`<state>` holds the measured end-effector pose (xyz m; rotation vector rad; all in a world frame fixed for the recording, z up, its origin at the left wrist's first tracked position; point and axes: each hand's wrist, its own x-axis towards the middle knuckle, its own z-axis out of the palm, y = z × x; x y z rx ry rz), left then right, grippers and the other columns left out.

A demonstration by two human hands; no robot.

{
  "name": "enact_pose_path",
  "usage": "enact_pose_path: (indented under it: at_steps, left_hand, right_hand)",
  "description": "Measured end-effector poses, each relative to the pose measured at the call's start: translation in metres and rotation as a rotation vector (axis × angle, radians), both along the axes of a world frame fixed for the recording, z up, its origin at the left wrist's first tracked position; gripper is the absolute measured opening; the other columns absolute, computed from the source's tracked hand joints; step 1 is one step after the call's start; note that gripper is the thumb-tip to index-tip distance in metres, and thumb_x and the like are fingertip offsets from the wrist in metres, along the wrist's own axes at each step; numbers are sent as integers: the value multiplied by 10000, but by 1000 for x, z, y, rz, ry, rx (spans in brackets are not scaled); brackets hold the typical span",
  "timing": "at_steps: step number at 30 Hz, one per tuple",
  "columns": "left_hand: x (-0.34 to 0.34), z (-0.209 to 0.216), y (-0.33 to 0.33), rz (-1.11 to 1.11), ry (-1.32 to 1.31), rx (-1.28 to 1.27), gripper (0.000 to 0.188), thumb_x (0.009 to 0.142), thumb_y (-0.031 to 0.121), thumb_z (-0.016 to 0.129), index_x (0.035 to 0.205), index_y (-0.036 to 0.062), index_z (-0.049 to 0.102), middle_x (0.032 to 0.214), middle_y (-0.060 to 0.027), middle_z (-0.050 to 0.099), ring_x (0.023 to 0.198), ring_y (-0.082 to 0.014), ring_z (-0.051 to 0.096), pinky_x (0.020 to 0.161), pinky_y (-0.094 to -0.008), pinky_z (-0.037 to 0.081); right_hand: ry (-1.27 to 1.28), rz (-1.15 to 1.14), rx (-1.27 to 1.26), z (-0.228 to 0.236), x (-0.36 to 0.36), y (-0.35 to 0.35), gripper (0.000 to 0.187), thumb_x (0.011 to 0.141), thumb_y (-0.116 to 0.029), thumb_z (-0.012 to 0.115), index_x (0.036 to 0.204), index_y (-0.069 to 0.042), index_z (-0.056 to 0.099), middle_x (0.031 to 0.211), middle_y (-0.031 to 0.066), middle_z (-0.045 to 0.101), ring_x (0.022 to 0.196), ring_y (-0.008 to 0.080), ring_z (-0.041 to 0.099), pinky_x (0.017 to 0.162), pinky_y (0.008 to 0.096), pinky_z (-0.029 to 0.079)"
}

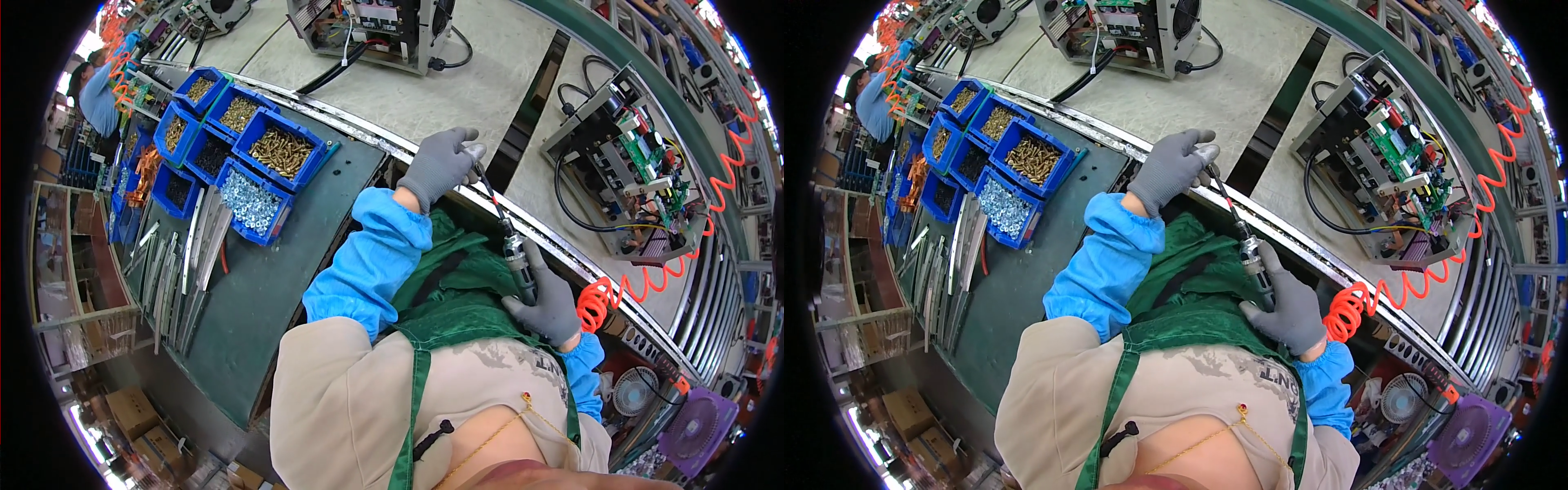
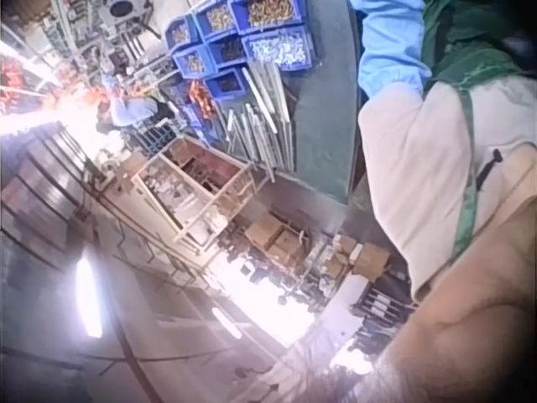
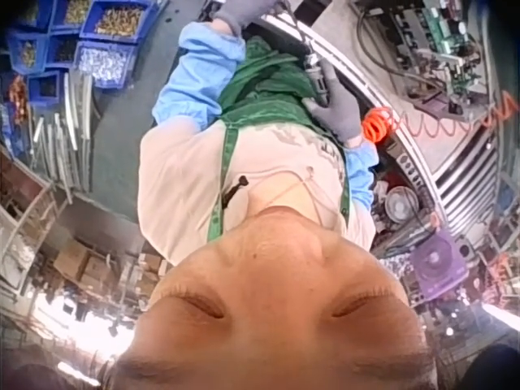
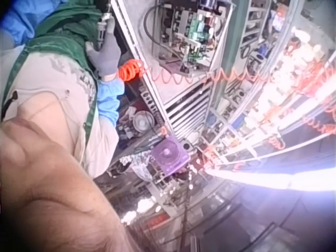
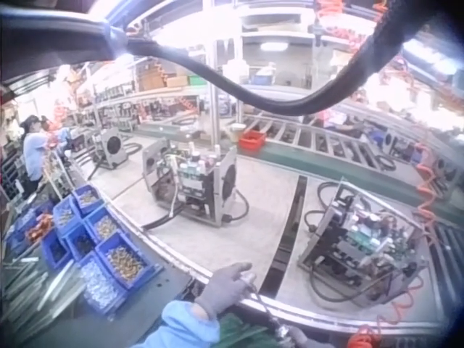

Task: Assembling and wiring an electronic power supply unit on a production line.

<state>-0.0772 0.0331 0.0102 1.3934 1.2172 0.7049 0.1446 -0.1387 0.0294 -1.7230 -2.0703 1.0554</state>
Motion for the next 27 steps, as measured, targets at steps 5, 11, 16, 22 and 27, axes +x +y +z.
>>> enact_pose_path:
  at_steps: [5,11,16,22,27]
  left_hand:
    - [-5,2,-5,-61,-21,63,424,934,231,531,1287,0,498,845,-68,665,610,-70,577,524,-203,455]
    - [3,-21,-27,116,-442,116,490,985,305,432,1367,3,383,888,-85,645,713,-85,575,629,-222,471]
    - [-70,-11,-73,241,24,541,390,939,238,525,1288,62,518,1040,-109,649,977,-166,596,851,-300,479]
    - [-266,-6,-160,1118,1292,558,188,821,166,632,1004,148,670,967,-82,655,950,-270,596,850,-417,464]
    - [-310,-25,-184,1013,1478,372,183,816,202,634,992,173,674,997,-49,637,1040,-249,541,890,-445,425]
  right_hand:
    - [448,-94,-229,-11,8,-1,1032,648,-174,745,1500,-134,163,1146,149,577,874,259,611,792,321,480]
    - [927,-271,-534,-10,-5,1,1118,587,-136,769,1506,-133,132,1236,106,483,809,172,568,718,289,495]
    - [1000,-344,-494,-11,-17,4,1134,520,-80,699,1503,-121,134,1175,124,502,746,196,582,670,309,511]
    - [876,-465,-400,-4,-13,-1,1090,518,-81,625,1499,-133,151,874,125,559,655,189,570,560,270,510]
    - [797,-367,-338,4,-23,5,1114,540,-281,713,1492,-123,156,769,114,562,615,179,573,514,262,487]
